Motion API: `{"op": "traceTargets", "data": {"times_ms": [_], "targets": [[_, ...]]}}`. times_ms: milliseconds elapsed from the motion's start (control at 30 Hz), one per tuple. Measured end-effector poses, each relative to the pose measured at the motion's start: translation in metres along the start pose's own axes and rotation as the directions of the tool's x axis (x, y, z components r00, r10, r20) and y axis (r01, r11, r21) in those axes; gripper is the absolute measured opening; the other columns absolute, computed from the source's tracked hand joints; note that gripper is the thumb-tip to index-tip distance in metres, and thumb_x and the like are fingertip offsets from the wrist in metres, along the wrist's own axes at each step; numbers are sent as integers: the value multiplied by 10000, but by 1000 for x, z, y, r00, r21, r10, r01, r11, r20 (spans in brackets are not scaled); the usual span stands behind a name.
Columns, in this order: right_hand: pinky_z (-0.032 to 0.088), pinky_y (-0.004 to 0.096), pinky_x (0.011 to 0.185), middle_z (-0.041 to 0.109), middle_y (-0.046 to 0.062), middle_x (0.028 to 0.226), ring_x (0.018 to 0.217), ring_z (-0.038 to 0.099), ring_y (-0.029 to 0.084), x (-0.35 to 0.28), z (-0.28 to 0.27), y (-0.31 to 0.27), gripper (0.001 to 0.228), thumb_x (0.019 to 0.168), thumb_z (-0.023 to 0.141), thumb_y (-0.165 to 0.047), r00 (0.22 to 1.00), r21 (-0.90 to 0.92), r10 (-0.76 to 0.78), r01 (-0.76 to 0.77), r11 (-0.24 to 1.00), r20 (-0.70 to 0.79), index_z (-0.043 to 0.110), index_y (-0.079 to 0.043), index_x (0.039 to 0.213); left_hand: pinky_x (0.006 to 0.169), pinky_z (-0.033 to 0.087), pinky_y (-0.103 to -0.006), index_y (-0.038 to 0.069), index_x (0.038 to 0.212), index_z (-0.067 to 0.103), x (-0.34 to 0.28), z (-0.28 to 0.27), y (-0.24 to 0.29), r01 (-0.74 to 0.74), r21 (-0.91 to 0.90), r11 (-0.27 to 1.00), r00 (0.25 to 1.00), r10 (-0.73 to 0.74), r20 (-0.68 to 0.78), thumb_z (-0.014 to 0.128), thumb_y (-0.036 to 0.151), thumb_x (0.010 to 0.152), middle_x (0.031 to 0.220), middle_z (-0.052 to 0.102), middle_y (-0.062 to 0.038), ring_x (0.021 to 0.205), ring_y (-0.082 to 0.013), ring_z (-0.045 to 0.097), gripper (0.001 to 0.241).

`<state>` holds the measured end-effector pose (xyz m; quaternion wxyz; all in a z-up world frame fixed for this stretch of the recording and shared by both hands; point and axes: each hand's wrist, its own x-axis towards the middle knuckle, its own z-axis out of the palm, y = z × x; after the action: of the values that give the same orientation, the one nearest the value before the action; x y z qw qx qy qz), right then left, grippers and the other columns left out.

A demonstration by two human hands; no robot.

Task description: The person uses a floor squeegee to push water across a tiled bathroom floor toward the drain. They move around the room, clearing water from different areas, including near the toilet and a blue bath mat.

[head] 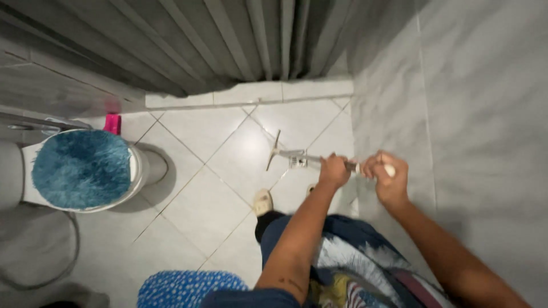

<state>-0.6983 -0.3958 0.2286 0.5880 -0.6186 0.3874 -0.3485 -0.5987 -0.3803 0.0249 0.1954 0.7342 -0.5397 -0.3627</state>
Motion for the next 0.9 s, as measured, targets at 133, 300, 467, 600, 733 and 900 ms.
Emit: {"op": "traceTargets", "data": {"times_ms": [133,300,467,600,733,900], "targets": [[465,337,645,561,115,665,644,533,192,-12,7,-5,170,868,448,66,997,-12,57,-58,998,-59,511,26,715,1098,216,-723,148,875,790,-15,-5,1,-34,-124,992,998,27,-51,664,251,816,953,778,-94,1096,-328,624,173],[485,355,692,527,108,664,662,517,190,-30,38,-28,243,943,456,45,999,5,17,-17,1000,-28,456,7,704,1006,489,-494,40,782,728,-41,-27,-14,-129,-192,973,991,120,-58,694,387,946,900,724,-221,943,-401,669,386],[487,410,799,506,100,680,679,463,182,-40,77,-28,226,956,442,69,992,236,-89,66,969,87,448,-21,749,850,544,-456,27,755,730,-76,-49,-57,-96,-260,961,978,43,-203,685,306,959,892,722,-219,919,-405,666,349],[504,428,847,523,83,685,695,511,207,-49,124,-26,175,935,455,61,976,340,-75,1,941,205,482,-19,782,850,554,-446,77,902,763,-125,-63,-115,-229,-194,954,921,148,-362,657,196,845,941,736,-181,917,-376,678,169],[506,368,619,670,124,800,635,581,214,-53,156,27,99,818,519,70,915,67,231,-267,961,330,604,33,782,839,525,-499,50,785,729,-171,-65,-159,174,-232,957,939,-233,-254,702,278,974,827,692,-192,828,-390,654,298],[538,307,708,663,127,858,756,630,174,-53,117,76,122,901,524,54,843,87,76,-144,986,533,586,3,810,833,464,-529,84,817,756,-155,4,-175,103,-200,974,871,-186,-455,709,195,889,826,698,-160,864,-378,626,140]]}}
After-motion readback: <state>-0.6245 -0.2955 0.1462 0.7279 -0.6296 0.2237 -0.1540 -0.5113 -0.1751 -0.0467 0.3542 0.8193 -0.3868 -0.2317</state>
